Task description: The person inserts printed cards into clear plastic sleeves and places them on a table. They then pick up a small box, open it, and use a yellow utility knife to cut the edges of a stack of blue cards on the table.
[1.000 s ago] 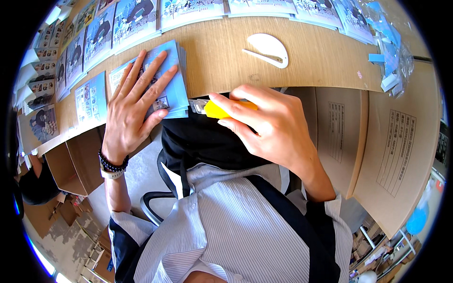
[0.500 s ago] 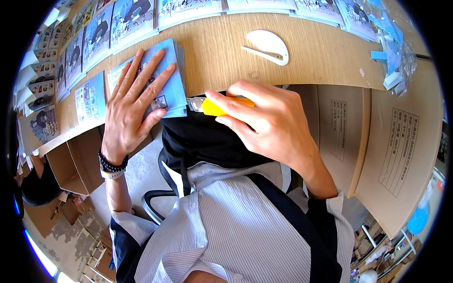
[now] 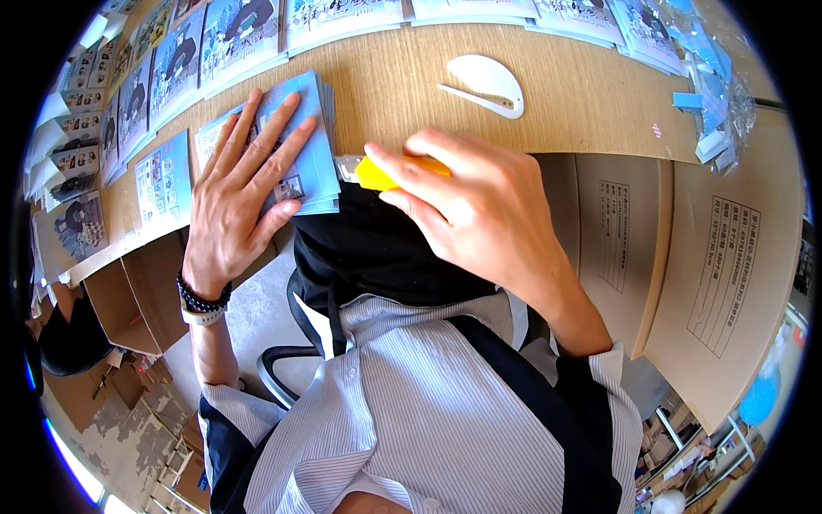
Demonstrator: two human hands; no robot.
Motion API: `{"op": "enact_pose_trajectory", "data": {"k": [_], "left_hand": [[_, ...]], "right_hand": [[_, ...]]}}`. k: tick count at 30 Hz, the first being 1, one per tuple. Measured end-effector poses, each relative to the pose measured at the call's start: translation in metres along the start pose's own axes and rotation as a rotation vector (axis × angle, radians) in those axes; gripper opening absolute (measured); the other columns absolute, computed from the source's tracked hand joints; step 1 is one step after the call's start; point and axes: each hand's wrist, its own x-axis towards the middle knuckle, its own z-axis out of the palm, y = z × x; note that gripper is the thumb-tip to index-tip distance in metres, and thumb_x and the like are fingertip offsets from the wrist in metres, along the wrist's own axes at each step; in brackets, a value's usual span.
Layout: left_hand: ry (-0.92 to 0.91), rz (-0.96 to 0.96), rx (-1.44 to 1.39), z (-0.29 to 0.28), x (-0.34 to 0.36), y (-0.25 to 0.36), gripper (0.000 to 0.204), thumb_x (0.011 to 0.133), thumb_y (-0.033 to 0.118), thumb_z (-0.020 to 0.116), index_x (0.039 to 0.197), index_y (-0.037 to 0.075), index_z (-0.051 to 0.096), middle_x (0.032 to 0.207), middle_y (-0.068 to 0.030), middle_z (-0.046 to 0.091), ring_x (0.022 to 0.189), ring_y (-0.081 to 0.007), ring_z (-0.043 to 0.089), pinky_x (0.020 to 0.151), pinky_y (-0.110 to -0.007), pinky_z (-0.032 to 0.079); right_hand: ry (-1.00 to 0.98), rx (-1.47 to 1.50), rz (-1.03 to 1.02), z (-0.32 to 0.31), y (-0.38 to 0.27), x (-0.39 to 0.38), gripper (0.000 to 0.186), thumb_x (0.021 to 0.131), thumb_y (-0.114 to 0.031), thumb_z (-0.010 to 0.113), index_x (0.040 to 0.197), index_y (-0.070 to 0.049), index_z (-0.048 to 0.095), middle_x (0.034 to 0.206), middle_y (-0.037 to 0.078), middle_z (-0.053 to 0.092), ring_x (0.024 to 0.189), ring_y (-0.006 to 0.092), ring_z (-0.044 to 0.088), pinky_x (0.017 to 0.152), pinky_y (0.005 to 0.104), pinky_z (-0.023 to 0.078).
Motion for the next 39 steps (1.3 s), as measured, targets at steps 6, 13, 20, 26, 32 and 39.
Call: {"op": "enact_pose_trajectory", "data": {"k": [6,13,20,26,32,39], "left_hand": [[0.039,-0.014,-0.055,-0.003,0.001,0.003,0.086,0.093,0.075,0.044,0.163,0.025,0.044,0.167,0.0005,0.045,0.156,-0.0345,0.037,0.128,-0.05,0.031],[-0.017,0.005,-0.048,-0.007,0.002,0.002,0.089,0.098,0.077,0.032,0.162,0.017,0.045,0.168,-0.0064,0.043,0.156,-0.0399,0.034,0.128,-0.055,0.029],[-0.009,0.005,-0.071,-0.008,0.002,0.002,0.094,0.093,0.079,0.039,0.161,0.016,0.046,0.167,-0.0074,0.044,0.156,-0.0401,0.035,0.127,-0.055,0.029],[0.06,0.005,-0.098,-0.008,0.0,0.004,0.095,0.087,0.076,0.054,0.157,0.012,0.052,0.165,-0.0087,0.047,0.155,-0.0388,0.038,0.126,-0.054,0.032],[0.179,0.036,-0.048,-0.01,-0.007,0.004,0.085,0.094,0.068,0.052,0.153,0.007,0.056,0.158,-0.0136,0.055,0.15,-0.039,0.046,0.122,-0.052,0.04],[0.517,-0.027,0.013,-0.02,-0.044,-0.021,0.041,0.102,0.008,0.066,0.141,-0.002,0.062,0.13,-0.0183,0.074,0.115,-0.0326,0.075,0.093,-0.04,0.064]], "right_hand": [[0.04,-0.008,-0.007,0.005,0.008,0.02,0.042,0.083,-0.016,0.086,0.123,-0.014,0.078,0.093,0.002,0.068,0.072,0.0201,0.07,0.063,0.0322,0.056],[0.066,-0.027,0.034,0.011,0.018,0.04,0.037,0.085,-0.016,0.085,0.122,-0.013,0.079,0.091,0.001,0.069,0.073,0.0205,0.07,0.063,0.0338,0.056],[0.096,-0.048,0.057,0.016,0.021,0.052,0.036,0.088,-0.017,0.083,0.123,-0.014,0.079,0.092,0.001,0.069,0.073,0.0208,0.07,0.062,0.0342,0.056],[0.074,-0.008,0.096,0.001,0.008,0.034,0.038,0.088,-0.014,0.083,0.125,-0.013,0.078,0.094,0.003,0.069,0.076,0.0202,0.07,0.065,0.0327,0.057],[0.053,0.142,0.186,-0.016,-0.005,0.001,0.045,0.084,-0.008,0.085,0.128,-0.01,0.077,0.095,0.005,0.07,0.078,0.0213,0.072,0.068,0.0322,0.056],[0.078,0.175,0.163,-0.016,-0.011,-0.016,0.048,0.083,-0.004,0.086,0.13,-0.009,0.076,0.098,0.008,0.07,0.078,0.0212,0.072,0.068,0.0315,0.056]]}}
